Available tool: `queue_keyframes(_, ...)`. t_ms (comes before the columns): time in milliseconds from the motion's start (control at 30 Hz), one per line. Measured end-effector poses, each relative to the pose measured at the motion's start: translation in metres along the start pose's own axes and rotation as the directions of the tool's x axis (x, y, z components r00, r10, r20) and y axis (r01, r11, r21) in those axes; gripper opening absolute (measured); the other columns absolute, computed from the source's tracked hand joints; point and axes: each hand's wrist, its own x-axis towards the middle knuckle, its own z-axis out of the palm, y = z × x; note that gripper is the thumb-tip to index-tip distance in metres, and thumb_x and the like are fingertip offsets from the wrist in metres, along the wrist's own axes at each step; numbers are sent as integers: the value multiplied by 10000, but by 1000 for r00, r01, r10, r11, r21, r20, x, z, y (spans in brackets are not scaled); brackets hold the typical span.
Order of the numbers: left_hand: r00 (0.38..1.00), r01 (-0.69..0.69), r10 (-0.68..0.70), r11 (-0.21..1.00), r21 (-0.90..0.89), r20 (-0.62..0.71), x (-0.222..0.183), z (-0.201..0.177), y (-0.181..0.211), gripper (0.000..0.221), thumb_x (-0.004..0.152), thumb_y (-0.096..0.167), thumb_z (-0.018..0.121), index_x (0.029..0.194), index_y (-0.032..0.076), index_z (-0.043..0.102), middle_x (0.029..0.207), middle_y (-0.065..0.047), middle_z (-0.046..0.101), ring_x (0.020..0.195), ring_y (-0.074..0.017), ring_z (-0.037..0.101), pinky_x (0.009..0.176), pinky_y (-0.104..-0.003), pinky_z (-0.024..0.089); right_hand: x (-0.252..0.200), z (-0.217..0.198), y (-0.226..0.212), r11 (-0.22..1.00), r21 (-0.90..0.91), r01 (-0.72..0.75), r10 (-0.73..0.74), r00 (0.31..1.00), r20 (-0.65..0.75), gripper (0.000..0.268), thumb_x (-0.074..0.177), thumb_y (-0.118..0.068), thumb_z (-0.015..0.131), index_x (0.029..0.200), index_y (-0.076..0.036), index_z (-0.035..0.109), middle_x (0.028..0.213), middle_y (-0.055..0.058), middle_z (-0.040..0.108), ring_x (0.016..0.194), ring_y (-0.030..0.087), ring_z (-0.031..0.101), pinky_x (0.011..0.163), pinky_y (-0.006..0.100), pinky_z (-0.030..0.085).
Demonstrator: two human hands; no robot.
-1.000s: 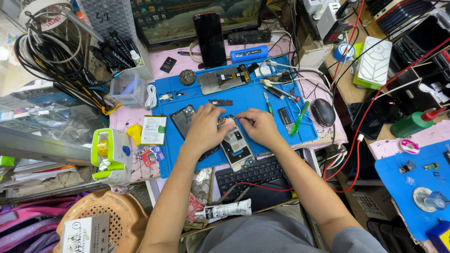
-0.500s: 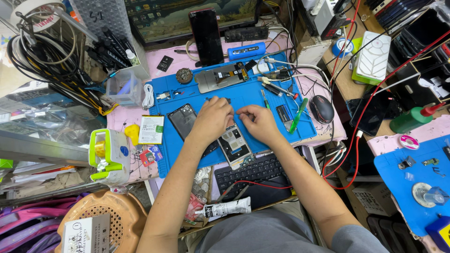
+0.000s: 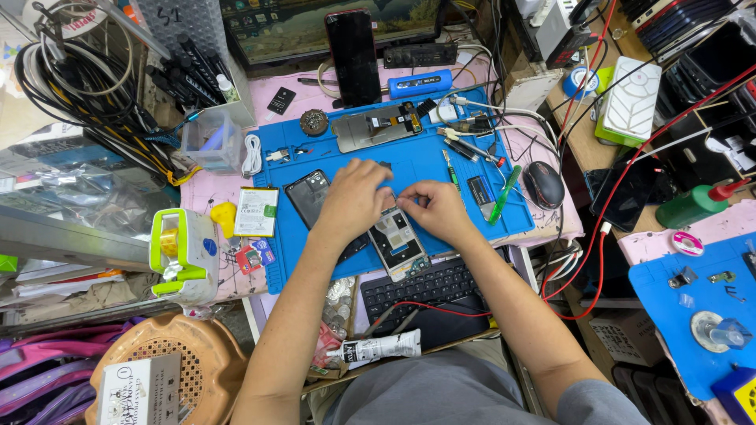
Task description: The person assembles a mobile phone by placing a circuit board and battery into the phone frame and connecting internal ribbon cables by hand.
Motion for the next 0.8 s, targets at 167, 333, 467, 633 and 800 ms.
queue_keyframes(167,968,185,-206,972,147,145,-3,-18,3,522,778,419,838,1087,19,712,1108,-152,670,1105,-325,569,936,-473,435,0,-1,-1,999,24,-36,36,999,3,166,830,-175,817,956,-67,811,620,8,671,526,57,535,493,245,435)
queue_keyframes(333,959,181,-215,966,185,182,-1,-12,8,630,623,410,884,1103,38,715,1136,-144,673,1125,-310,578,944,-493,411,-1,-1,-7,997,30,-69,69,998,3,151,833,-165,805,947,-67,809,629,2,678,535,48,540,497,243,439)
queue_keyframes(467,940,244,-272,958,153,204,3,-9,7,625,608,364,887,1121,51,713,1149,-148,676,1123,-319,590,971,-500,398,-2,-2,-11,994,3,-109,109,994,19,130,848,-159,791,937,-63,797,635,21,668,539,67,532,504,256,435)
queue_keyframes(633,919,274,-286,958,83,271,9,-14,6,652,608,389,901,1126,48,699,1164,-165,680,1145,-341,600,977,-518,432,-6,0,-11,997,27,-74,74,997,-6,112,870,-146,761,924,-48,758,741,-3,709,565,65,556,529,250,457)
queue_keyframes(800,908,364,-314,918,-154,276,5,-14,6,601,618,348,880,1103,52,681,1114,-182,684,1045,-337,674,875,-424,541,-9,0,-10,979,173,-104,109,994,-20,107,914,-135,737,957,-37,742,763,-4,707,625,35,567,563,225,472)
